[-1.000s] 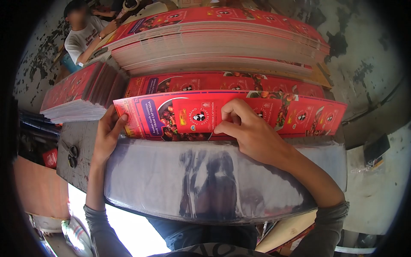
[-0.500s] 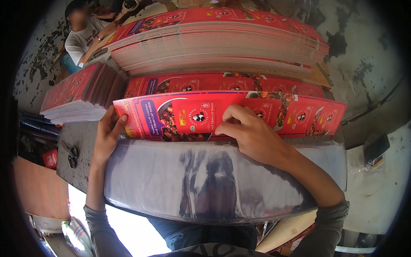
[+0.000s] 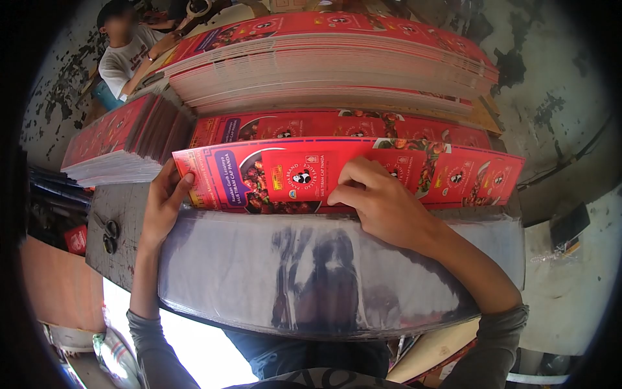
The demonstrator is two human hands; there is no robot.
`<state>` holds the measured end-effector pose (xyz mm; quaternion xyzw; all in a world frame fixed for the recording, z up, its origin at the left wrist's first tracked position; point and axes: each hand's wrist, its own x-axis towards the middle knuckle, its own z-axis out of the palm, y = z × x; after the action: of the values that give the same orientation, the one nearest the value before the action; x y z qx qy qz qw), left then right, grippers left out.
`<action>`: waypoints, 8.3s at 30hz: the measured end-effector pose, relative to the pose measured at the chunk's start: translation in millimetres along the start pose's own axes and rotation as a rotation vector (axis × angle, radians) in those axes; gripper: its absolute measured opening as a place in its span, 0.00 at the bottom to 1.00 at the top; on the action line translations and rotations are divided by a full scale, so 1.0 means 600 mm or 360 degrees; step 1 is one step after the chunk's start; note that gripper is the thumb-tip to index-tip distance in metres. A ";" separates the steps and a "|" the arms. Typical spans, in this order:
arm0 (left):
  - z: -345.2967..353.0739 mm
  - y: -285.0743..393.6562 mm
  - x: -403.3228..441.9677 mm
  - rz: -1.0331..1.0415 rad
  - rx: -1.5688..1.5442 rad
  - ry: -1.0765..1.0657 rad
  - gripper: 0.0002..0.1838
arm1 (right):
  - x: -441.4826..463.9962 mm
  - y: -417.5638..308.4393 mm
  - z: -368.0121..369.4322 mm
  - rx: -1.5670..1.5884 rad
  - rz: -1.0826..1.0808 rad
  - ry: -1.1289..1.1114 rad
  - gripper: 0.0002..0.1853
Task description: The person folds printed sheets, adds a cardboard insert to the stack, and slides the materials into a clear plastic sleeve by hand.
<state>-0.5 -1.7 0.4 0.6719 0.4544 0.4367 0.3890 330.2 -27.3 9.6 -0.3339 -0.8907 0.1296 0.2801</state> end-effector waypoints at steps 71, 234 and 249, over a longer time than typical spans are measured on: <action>-0.002 -0.004 0.000 0.0020 0.0029 -0.0010 0.11 | -0.002 -0.002 0.000 -0.0051 0.0016 0.0017 0.17; -0.002 -0.005 0.000 0.0029 0.0061 0.0016 0.11 | 0.002 -0.001 0.004 -0.0033 -0.0005 0.0128 0.09; -0.003 -0.003 0.000 0.0016 0.0067 -0.0003 0.11 | 0.002 0.000 0.000 -0.0054 -0.0017 0.0076 0.09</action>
<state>-2.4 -1.0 -0.8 0.6826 0.4597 0.4284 0.3730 329.3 -26.7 10.0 -0.3368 -0.8875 0.1049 0.2964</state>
